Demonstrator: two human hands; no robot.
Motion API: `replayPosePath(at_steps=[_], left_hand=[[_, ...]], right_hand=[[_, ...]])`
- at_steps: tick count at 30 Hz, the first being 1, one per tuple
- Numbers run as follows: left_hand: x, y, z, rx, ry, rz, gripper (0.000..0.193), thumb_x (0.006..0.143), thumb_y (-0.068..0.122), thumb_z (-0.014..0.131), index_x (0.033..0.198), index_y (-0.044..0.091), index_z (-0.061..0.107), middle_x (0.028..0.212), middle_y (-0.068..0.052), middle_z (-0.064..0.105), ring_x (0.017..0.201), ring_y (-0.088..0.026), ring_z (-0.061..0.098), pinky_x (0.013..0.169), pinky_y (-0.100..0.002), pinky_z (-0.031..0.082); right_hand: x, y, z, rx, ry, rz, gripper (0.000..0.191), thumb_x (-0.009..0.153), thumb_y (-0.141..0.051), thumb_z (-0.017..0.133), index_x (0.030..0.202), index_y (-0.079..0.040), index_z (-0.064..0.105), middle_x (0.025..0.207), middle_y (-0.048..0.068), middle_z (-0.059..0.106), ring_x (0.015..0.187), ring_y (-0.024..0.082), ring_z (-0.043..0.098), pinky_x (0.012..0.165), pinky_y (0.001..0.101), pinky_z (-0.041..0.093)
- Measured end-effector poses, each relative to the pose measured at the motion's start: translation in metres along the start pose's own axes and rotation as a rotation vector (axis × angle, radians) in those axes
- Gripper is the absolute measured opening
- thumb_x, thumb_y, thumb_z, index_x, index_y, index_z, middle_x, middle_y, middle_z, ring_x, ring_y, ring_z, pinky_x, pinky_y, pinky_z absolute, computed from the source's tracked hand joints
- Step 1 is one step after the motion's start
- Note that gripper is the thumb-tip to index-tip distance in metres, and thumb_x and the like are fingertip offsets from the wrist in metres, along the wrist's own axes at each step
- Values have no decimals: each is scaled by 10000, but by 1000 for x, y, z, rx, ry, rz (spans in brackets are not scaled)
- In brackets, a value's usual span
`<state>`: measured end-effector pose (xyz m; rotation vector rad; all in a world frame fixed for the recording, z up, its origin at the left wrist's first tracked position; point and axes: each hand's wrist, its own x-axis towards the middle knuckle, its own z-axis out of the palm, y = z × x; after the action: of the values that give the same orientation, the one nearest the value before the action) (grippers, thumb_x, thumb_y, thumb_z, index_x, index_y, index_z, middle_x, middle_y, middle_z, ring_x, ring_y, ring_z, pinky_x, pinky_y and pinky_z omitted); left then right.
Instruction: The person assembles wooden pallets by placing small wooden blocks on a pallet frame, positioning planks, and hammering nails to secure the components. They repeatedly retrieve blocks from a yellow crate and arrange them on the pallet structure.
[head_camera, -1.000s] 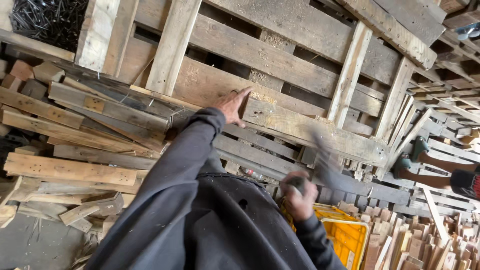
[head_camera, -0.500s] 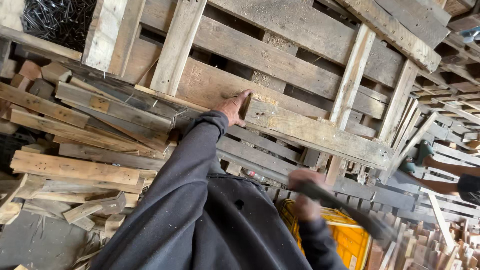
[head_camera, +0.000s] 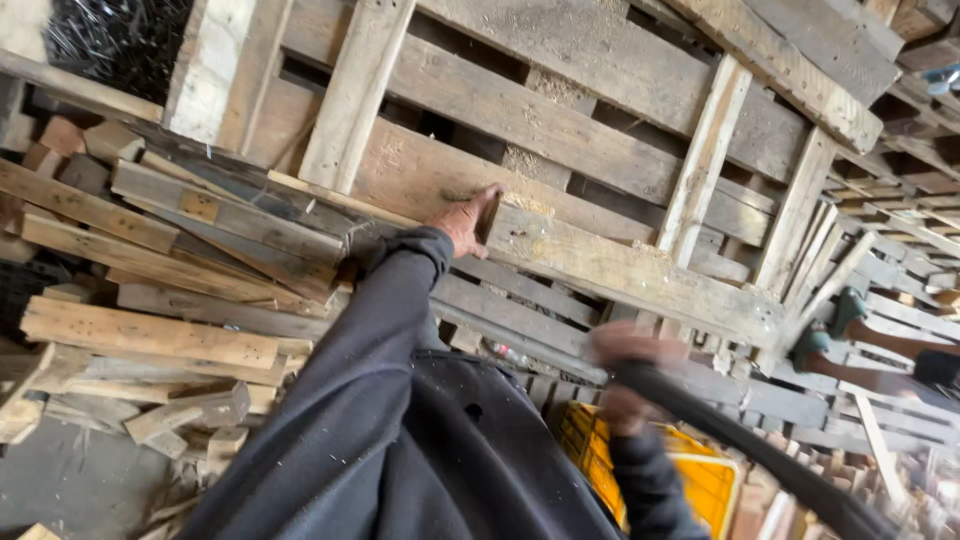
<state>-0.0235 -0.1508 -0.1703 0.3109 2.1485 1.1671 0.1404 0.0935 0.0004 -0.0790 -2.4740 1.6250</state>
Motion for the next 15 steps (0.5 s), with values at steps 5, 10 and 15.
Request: replayPosePath(at_steps=[5, 10, 15], left_hand=[[4, -5, -14, 22, 144, 117, 1367, 602, 117, 1002, 1518, 327, 9, 1601, -248, 368, 1373, -448, 466, 1114, -503, 381], [5, 1, -7, -103, 1, 24, 1331, 666, 33, 937, 1577, 404, 40, 1580, -212, 384, 1387, -365, 469, 1172, -452, 382], [2, 0, -2, -132, 14, 37, 1296, 667, 43, 945, 1568, 410, 89, 1545, -213, 436, 1341, -368, 518, 1162, -480, 385]], right_hand=[[-27, 53, 7, -52, -124, 806, 341, 1045, -342, 502, 879, -63, 605, 603, 23, 556, 440, 139, 498, 376, 313, 413], [67, -15, -68, 118, 233, -568, 628, 1045, -693, 406, 973, -102, 603, 685, 21, 596, 478, 151, 595, 497, 307, 512], [17, 11, -9, -38, 13, -111, 486, 997, -565, 563, 990, -82, 614, 666, 42, 576, 550, 165, 565, 574, 330, 504]])
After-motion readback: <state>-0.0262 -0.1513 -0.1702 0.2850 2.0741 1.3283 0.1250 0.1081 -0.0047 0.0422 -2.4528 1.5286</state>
